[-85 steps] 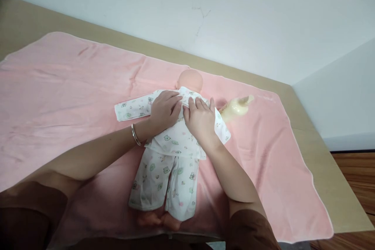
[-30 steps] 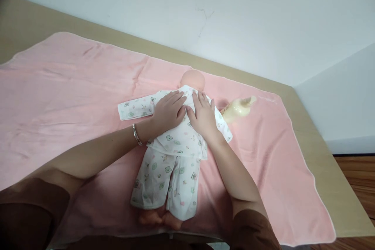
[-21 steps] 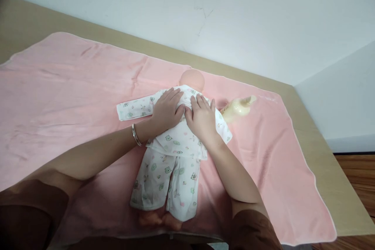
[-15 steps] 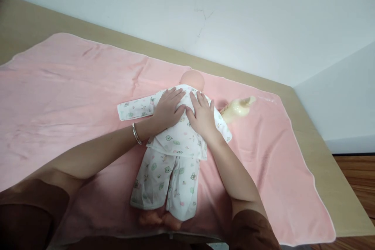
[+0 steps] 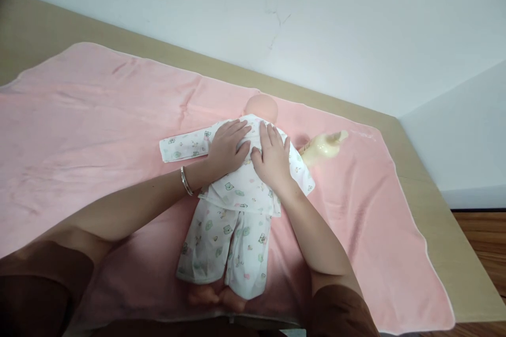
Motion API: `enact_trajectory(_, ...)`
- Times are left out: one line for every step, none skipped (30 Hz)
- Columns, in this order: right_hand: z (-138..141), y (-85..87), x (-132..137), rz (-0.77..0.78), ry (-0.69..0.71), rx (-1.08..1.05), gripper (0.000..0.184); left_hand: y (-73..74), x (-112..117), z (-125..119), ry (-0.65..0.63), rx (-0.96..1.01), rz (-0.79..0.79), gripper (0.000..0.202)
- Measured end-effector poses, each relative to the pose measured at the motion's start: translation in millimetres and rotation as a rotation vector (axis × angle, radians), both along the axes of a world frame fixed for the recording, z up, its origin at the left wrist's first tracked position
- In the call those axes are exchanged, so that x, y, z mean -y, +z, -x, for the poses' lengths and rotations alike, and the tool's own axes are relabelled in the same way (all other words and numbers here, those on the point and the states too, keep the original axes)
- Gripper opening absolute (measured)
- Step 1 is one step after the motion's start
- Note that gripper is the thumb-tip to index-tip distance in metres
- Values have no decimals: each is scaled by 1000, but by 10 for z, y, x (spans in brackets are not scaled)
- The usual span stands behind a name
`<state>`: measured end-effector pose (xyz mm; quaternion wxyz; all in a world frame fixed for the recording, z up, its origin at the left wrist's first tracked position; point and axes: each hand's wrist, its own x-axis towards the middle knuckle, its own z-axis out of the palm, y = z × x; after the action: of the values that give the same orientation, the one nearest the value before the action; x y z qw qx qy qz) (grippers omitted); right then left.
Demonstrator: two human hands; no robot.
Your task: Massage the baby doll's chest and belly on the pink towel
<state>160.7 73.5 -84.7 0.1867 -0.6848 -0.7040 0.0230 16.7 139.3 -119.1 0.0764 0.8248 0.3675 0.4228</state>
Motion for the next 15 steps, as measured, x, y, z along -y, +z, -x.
enact_trajectory(-11,1,-10,3,10,2,62,2,-6,2,-21,-9,-1,38)
enact_trajectory(-15,2,-15,5,15,6,61,4,-10,5,-37,-16,-2,38)
enact_trajectory(-15,2,-16,4,15,8,61,4,-13,8,-48,-20,-1,38)
enact_trajectory(-12,1,-15,1,12,9,60,4,-15,10,-53,-20,1,38)
enact_trajectory(-8,-2,-12,-4,9,8,60,3,-15,13,-54,-19,2,38)
enact_trajectory(-4,-5,-8,-10,7,7,60,1,-16,14,-52,-17,2,38)
enact_trajectory(-1,-9,-5,-14,7,6,60,-1,-16,15,-51,-16,1,38)
enact_trajectory(1,-12,-3,-17,7,7,60,-4,-16,15,-52,-15,-1,38)
enact_trajectory(2,-14,-2,-18,7,9,59,-5,-16,14,-52,-14,-2,38)
enact_trajectory(2,-16,-2,-18,7,12,59,-6,-16,14,-52,-12,-3,37)
enact_trajectory(1,-17,-3,-16,5,15,59,-6,-16,13,-52,-11,-2,37)
enact_trajectory(1,-17,-3,-14,2,18,59,-3,-15,11,-52,-11,0,37)
enact_trajectory(0,-18,-4,-12,-1,21,59,1,-14,10,-52,-12,3,37)
enact_trajectory(0,-19,-4,-11,-3,24,59,6,-13,9,-53,-14,6,38)
enact_trajectory(0,-20,-4,-10,-4,27,59,12,-12,8,-56,-17,10,38)
